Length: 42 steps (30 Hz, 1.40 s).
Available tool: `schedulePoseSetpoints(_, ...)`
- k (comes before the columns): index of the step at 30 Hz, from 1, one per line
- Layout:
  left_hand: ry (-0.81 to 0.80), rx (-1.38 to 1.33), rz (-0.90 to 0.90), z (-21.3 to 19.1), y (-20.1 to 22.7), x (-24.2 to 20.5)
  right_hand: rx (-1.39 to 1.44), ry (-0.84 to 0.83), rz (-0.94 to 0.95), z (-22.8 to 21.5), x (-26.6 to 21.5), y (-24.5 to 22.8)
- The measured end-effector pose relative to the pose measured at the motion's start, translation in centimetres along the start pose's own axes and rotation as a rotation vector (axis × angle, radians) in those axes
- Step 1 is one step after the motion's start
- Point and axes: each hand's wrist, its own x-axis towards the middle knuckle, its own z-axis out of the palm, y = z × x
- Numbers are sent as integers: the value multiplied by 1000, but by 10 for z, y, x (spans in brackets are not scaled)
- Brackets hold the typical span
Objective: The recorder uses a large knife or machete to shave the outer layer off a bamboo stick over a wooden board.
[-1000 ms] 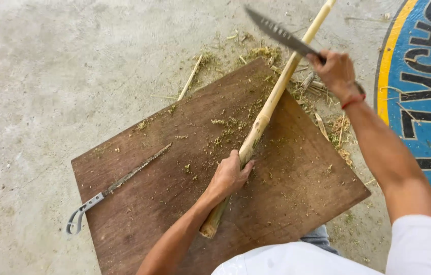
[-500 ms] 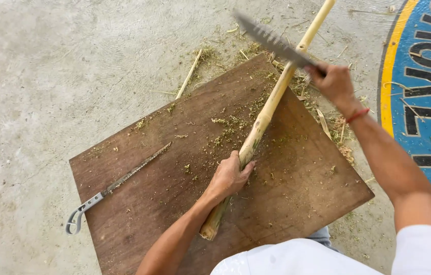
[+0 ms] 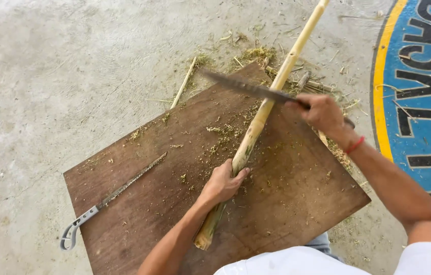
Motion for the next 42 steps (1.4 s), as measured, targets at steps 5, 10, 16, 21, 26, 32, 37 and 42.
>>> schedulePoseSetpoints(5,52,-7,31,5,10,-8,-30,-82,287,15,65,98)
schedulePoseSetpoints(10,172,3,117,14,13,-13,-232,-29,252,0,54,60)
schedulePoseSetpoints(16,259,92,237,25,5,-7,73,-86,32,-16,-26,-47)
schedulePoseSetpoints(21,205,67,157,24,1,-3,92,-134,5,7,-18,-10)
schedulePoseSetpoints(26,174,8,89,19,14,-2,25,-62,89,28,39,42)
schedulePoseSetpoints(32,181,3,102,19,15,-1,61,-24,251,35,91,101)
schedulePoseSetpoints(37,186,13,112,19,11,-3,14,58,265,37,99,114)
schedulePoseSetpoints(42,186,61,131,17,5,0,46,-71,226,3,50,27)
